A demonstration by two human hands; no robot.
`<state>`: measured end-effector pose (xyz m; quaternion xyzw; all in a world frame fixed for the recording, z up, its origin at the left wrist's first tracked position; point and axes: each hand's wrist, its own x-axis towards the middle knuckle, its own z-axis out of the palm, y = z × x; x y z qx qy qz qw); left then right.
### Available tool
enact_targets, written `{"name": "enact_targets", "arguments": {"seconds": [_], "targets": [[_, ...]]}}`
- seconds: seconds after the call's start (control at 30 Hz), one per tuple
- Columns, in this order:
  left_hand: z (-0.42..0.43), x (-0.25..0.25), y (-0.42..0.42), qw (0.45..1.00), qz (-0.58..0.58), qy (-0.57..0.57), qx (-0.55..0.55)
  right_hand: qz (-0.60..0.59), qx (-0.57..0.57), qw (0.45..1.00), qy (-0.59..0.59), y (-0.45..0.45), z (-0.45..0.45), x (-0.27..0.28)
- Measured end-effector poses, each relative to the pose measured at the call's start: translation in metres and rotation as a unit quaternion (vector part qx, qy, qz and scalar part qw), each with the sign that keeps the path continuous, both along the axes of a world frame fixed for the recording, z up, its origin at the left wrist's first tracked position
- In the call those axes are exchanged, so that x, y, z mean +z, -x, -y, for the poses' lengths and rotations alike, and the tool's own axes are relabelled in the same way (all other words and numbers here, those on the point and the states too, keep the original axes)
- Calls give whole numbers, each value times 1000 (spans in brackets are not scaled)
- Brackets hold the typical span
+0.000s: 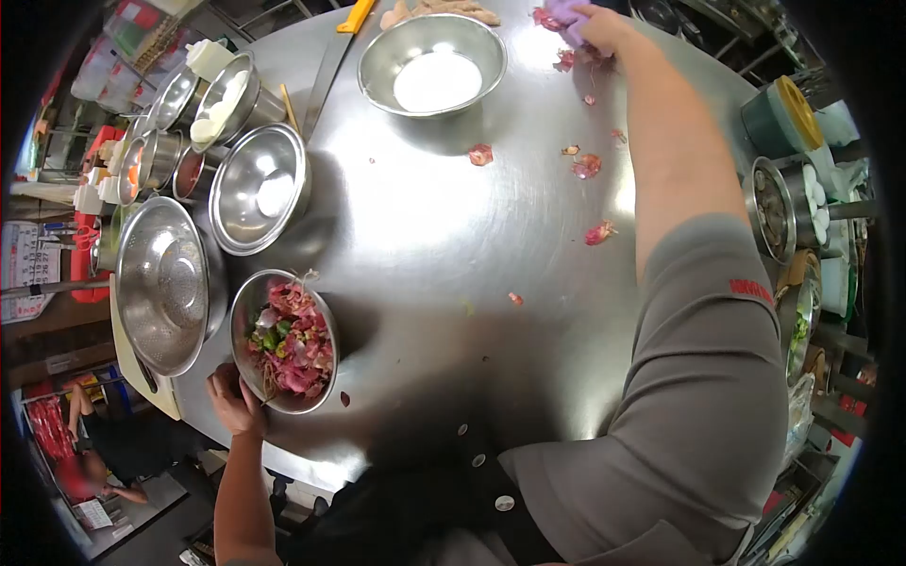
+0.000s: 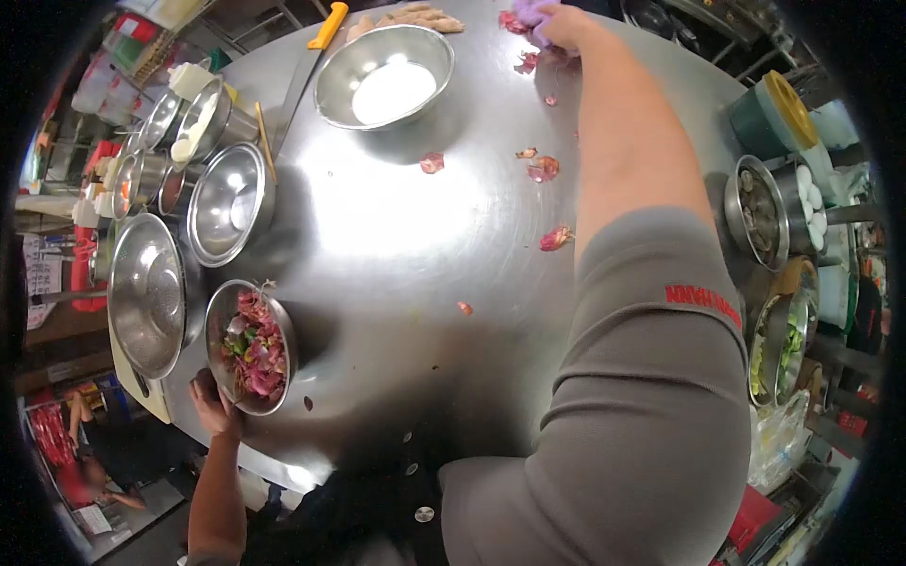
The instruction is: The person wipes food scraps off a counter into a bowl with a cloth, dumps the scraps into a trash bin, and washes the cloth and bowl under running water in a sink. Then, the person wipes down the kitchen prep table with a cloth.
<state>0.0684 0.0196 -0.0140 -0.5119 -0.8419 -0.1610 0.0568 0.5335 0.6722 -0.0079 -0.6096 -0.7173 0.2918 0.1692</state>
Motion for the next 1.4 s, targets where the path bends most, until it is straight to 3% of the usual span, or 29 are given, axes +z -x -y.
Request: {"name": "enact_targets", "arguments": {"seconds": [0.03,0.07,0.13,0.23,0.27,0.3,0.37,0.47,0.53,0.57,0.7,0.87,0.9,0.93,0.97,1.03,1.1,1.2,1.27,1.3,1.33,1.4], "targets": [[0,3,-1,1000,1,5,7,-29,39,999,-18,-1,-21,-21],[0,4,1,1000,-14,10,-12,-18,67,997,17,7,6,-6],[-1,7,-3,1000,5,-3,6,-104,70,982,139,18,61,16],[0,7,-5,1000,16,-12,6,-81,145,971,172,12,126,23],[1,6,-2,1000,11,-12,1,10,276,961,-3,1,136,8],[2,6,0,1000,4,-11,-3,-4,362,925,-114,-7,155,6],[3,5,1,1000,24,-12,9,-13,264,959,101,-7,197,49],[5,4,1,999,27,-20,15,-260,224,936,80,-31,203,79],[3,8,-2,999,22,-14,19,-264,178,947,47,-47,202,124],[3,9,-2,999,26,-16,20,-290,173,941,-38,-58,192,129],[4,5,-2,999,35,-33,17,-322,40,938,-118,-121,127,136],[4,1,2,998,40,-38,-3,-219,-127,962,-97,-176,73,78],[3,1,2,998,46,-37,-2,-153,-125,976,-93,-184,65,58],[3,1,2,998,51,-36,-1,39,-140,989,2,-188,61,46],[3,2,2,999,44,-29,2,95,-76,992,-15,-231,16,-27],[1,2,1,999,32,-16,8,291,-96,937,-171,-198,44,-51],[2,1,3,999,30,-13,5,258,-144,936,-194,-159,55,-40],[-1,5,0,999,35,-14,8,169,-45,974,-142,-123,56,-32],[3,2,3,1000,22,-16,-1,124,38,978,-166,-74,117,-3],[5,1,4,1000,24,-17,-1,56,91,986,-126,-64,126,-12],[5,1,5,1000,25,-17,-1,42,185,966,-177,-53,144,-10],[6,1,5,1000,26,-16,1,-34,197,979,45,-35,180,27]]}}
